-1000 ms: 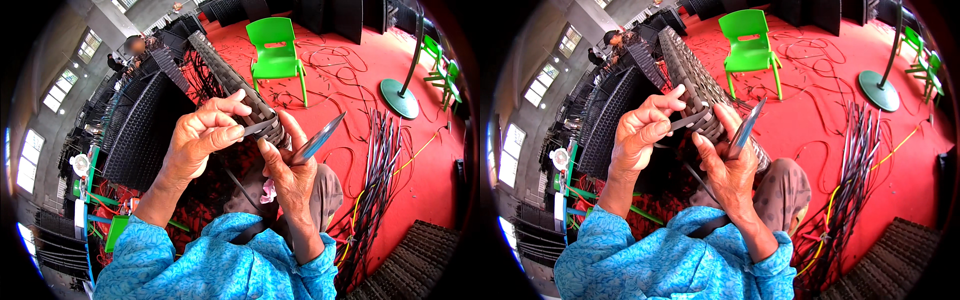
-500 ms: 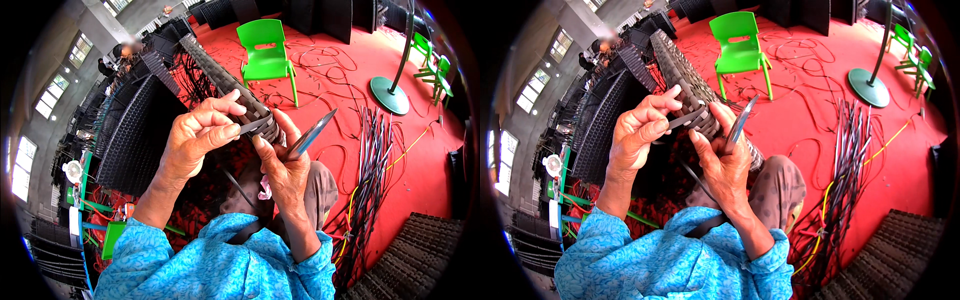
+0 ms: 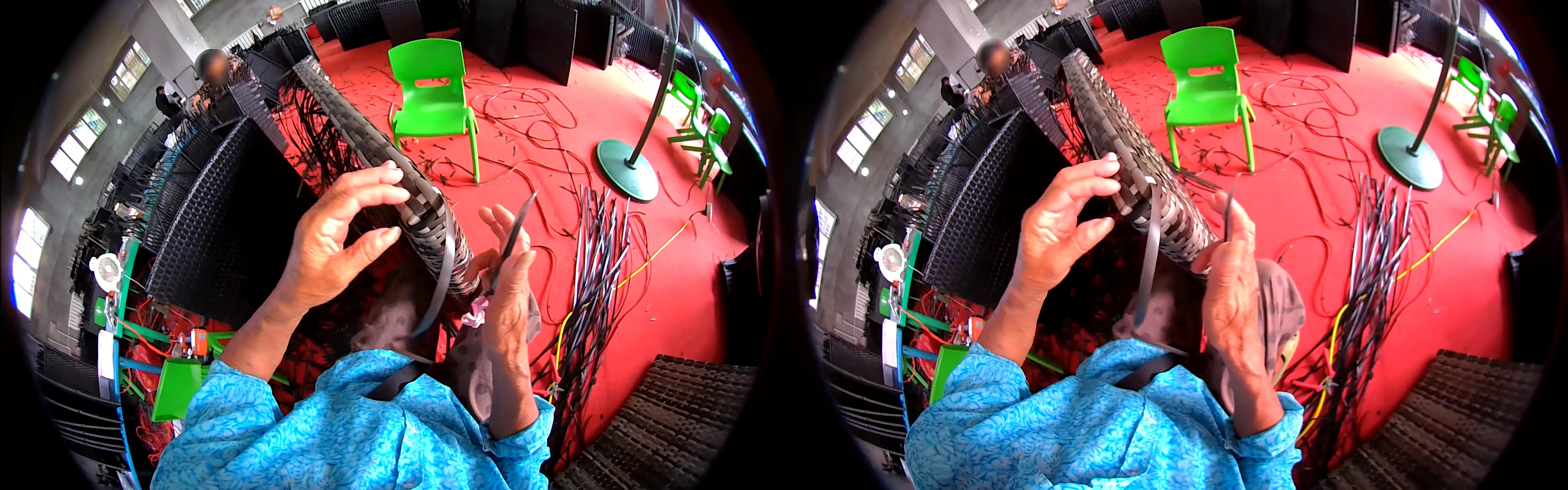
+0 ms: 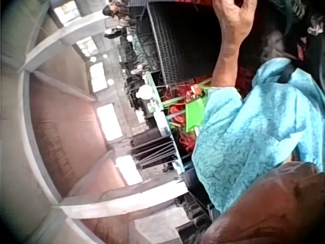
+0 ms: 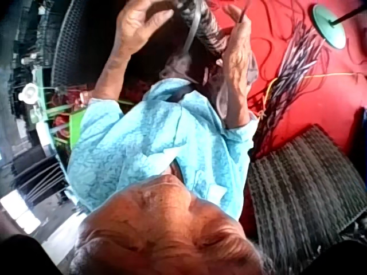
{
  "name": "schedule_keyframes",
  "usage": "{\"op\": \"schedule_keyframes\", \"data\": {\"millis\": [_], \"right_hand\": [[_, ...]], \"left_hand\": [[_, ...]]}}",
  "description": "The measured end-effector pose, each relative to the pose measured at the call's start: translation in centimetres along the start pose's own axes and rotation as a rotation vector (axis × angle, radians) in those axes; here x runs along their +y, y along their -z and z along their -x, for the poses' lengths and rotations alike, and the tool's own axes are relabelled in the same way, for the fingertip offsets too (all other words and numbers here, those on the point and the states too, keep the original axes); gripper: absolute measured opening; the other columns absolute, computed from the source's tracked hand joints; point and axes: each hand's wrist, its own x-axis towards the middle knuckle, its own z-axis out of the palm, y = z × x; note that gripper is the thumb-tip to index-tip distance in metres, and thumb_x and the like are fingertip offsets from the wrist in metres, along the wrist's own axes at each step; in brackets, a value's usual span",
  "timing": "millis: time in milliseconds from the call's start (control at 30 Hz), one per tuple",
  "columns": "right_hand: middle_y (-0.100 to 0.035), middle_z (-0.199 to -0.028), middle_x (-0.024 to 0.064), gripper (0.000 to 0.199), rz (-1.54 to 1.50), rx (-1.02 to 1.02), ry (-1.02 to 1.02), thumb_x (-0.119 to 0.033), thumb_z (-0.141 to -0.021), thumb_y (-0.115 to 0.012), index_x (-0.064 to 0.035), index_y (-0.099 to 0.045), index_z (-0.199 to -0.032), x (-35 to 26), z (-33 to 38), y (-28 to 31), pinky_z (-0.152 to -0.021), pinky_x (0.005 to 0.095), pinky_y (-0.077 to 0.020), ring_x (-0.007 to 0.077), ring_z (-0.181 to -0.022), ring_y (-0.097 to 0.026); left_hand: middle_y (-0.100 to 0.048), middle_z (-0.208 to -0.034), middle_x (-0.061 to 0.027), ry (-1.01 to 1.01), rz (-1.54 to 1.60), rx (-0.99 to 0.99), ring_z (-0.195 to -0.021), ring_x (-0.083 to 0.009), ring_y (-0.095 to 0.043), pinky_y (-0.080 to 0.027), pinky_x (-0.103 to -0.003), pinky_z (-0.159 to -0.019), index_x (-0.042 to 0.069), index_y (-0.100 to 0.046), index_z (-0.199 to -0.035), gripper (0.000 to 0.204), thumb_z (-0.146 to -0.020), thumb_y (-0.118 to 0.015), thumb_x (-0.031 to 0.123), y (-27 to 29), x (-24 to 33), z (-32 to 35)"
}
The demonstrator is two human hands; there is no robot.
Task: The person weaves synthetic wicker strips into the edges of a woven panel, using a metal tool to guide and tuck the strips before turning the panel to weave and secure additional strips around the frame.
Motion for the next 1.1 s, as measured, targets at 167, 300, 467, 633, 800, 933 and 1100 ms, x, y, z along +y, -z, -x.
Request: {"op": "schedule_keyframes", "data": {"millis": [167,300,467,633,800,933,1100], "right_hand": [[-0.06,-0.091,0.0059,0.032,0.242,0.0,0.02,-0.022,-0.097,-0.05,0.0013,-0.056,-0.118,-1.5,0.3,2.8,-0.071,0.0243,-0.0439,0.0111,-0.081,-0.054],[-0.064,-0.087,0.014,0.027,0.734,-0.072,0.401,-0.011,-0.086,-0.063,-0.0003,-0.06,-0.11,-4.9,-0.5,3.6,-0.069,0.0321,-0.0485,0.0248,-0.077,-0.063],[-0.057,-0.071,0.0042,0.031,1.223,-0.152,0.582,-0.012,-0.076,-0.069,-0.0128,-0.064,-0.107,-8.1,-0.9,3.3,-0.058,0.0336,-0.0445,0.021,-0.068,-0.059],[-0.058,-0.073,0.0042,0.031,1.403,-0.141,0.556,-0.011,-0.077,-0.065,-0.0126,-0.063,-0.108,-9.1,-1.4,3.2,-0.059,0.0336,-0.0461,0.0212,-0.068,-0.06],[-0.055,-0.07,0.0033,0.033,1.437,-0.132,0.544,-0.008,-0.076,-0.064,-0.0125,-0.063,-0.108,-9.8,-1.9,3.5,-0.058,0.0342,-0.0469,0.0209,-0.063,-0.058],[-0.052,-0.069,0.0036,0.035,1.478,-0.181,0.534,-0.005,-0.075,-0.063,-0.013,-0.062,-0.109,-9.9,-2.1,3.5,-0.056,0.0345,-0.0465,0.0213,-0.061,-0.056],[-0.051,-0.069,0.0039,0.038,1.485,-0.139,0.474,-0.004,-0.074,-0.062,-0.0132,-0.062,-0.111,-9.7,-2.2,4.1,-0.056,0.0348,-0.0465,0.0211,-0.061,-0.056]], "left_hand": [[-0.058,-0.119,-0.012,-0.1,-0.212,0.006,-0.115,-0.0248,-0.054,-0.041,-0.035,-0.099,0.005,-0.065,-0.106,0.029,-0.078,-0.07,0.007,-0.3,-0.2,-0.5],[-0.06,-0.118,-0.0118,-0.117,-0.175,0.034,-0.113,-0.0232,-0.055,-0.042,-0.034,-0.097,0.005,-0.067,-0.103,0.029,-0.076,-0.073,0.011,-0.7,-0.9,-1.0],[-0.06,-0.117,-0.0068,-0.244,-0.416,0.01,-0.113,-0.0225,-0.055,-0.031,-0.038,-0.106,0.01,-0.066,-0.104,0.032,-0.074,-0.073,0.017,-1.0,-1.4,-2.2],[-0.057,-0.124,-0.007,-0.265,-0.311,-0.078,-0.122,-0.0237,-0.049,-0.024,-0.047,-0.11,0.011,-0.066,-0.103,0.03,-0.075,-0.073,0.02,-0.8,-3.2,-3.5],[-0.055,-0.127,-0.0053,-0.263,-0.193,-0.123,-0.128,-0.0261,-0.043,-0.019,-0.049,-0.111,0.012,-0.063,-0.104,0.032,-0.075,-0.072,0.024,-0.9,-4.0,-5.2],[-0.056,-0.125,-0.005,-0.27,-0.233,-0.113,-0.127,-0.0256,-0.044,-0.021,-0.049,-0.111,0.014,-0.061,-0.108,0.035,-0.073,-0.068,0.017,-1.8,-4.6,-5.8],[-0.056,-0.126,-0.0076,-0.3,-0.26,-0.139,-0.128,-0.0269,-0.044,-0.021,-0.046,-0.111,0.01,-0.061,-0.106,0.031,-0.075,-0.067,0.013,-1.9,-4.6,-6.5]]}}
